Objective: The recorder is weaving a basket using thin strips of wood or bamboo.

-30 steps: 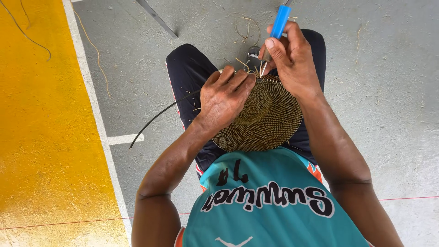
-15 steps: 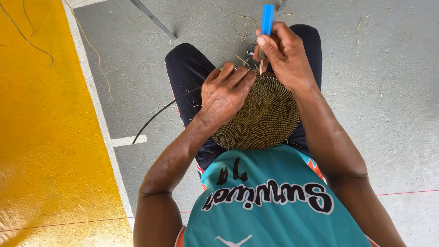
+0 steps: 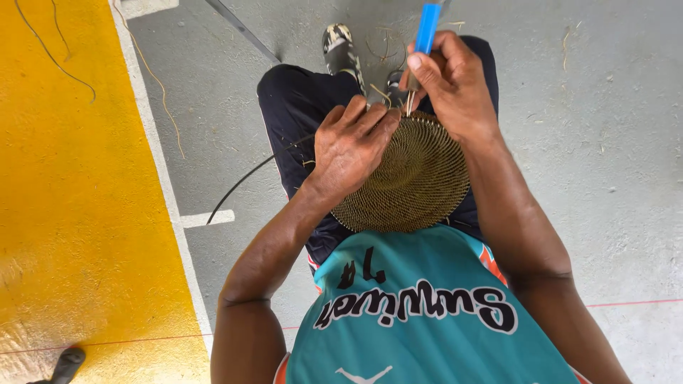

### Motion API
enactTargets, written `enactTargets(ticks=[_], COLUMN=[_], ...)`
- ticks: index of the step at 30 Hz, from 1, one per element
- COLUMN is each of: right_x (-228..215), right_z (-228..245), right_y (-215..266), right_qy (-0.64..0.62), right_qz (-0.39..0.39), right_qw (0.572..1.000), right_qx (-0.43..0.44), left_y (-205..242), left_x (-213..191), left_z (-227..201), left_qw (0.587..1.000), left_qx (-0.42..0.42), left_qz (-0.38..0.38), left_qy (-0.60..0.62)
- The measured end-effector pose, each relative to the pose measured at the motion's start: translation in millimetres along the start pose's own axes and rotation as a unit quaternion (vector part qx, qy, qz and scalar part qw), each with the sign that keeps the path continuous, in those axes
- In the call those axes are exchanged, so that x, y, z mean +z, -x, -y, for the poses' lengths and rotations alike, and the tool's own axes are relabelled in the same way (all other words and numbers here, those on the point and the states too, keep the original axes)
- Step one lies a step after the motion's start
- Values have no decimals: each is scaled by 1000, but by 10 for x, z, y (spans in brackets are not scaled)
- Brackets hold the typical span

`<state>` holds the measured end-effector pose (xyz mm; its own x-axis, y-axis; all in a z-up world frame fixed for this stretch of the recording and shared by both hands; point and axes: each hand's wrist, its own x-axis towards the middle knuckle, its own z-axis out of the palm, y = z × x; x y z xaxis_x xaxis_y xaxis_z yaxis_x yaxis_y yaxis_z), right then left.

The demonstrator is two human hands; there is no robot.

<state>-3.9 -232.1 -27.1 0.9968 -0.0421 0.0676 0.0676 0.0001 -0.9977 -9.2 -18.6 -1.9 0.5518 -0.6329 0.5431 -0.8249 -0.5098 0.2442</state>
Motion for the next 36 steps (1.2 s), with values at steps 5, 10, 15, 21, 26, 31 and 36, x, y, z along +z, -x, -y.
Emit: enactTargets(ticks=[5, 10, 15, 21, 26, 31, 36], right_x=[2, -107, -310, -582, 76, 319, 317], right_z=[-143, -188, -261, 371, 328, 221, 612], right_y=[26, 25, 34, 263, 865, 1021, 692], right_qy=[2, 0, -80, 62, 391, 445, 506], right_qz=[7, -1, 16, 21, 213, 150, -80], right_qw=[1000, 1000, 996, 993, 894, 875, 815], right_qx=[18, -15, -32, -99, -50, -120, -271], left_y=[64, -40, -51, -30, -46, -21, 38], left_x=[133, 105, 124, 255, 328, 185, 124], left_z=[67, 55, 42, 287, 411, 288, 135], left_qw=[1000, 1000, 1000, 999, 999, 1000, 999], left_qx=[-10, -8, -12, -34, -35, -26, -21], left_qz=[3, 9, -1, 28, 12, 10, -23], left_qy=[8, 10, 21, 2, 21, 0, -28])
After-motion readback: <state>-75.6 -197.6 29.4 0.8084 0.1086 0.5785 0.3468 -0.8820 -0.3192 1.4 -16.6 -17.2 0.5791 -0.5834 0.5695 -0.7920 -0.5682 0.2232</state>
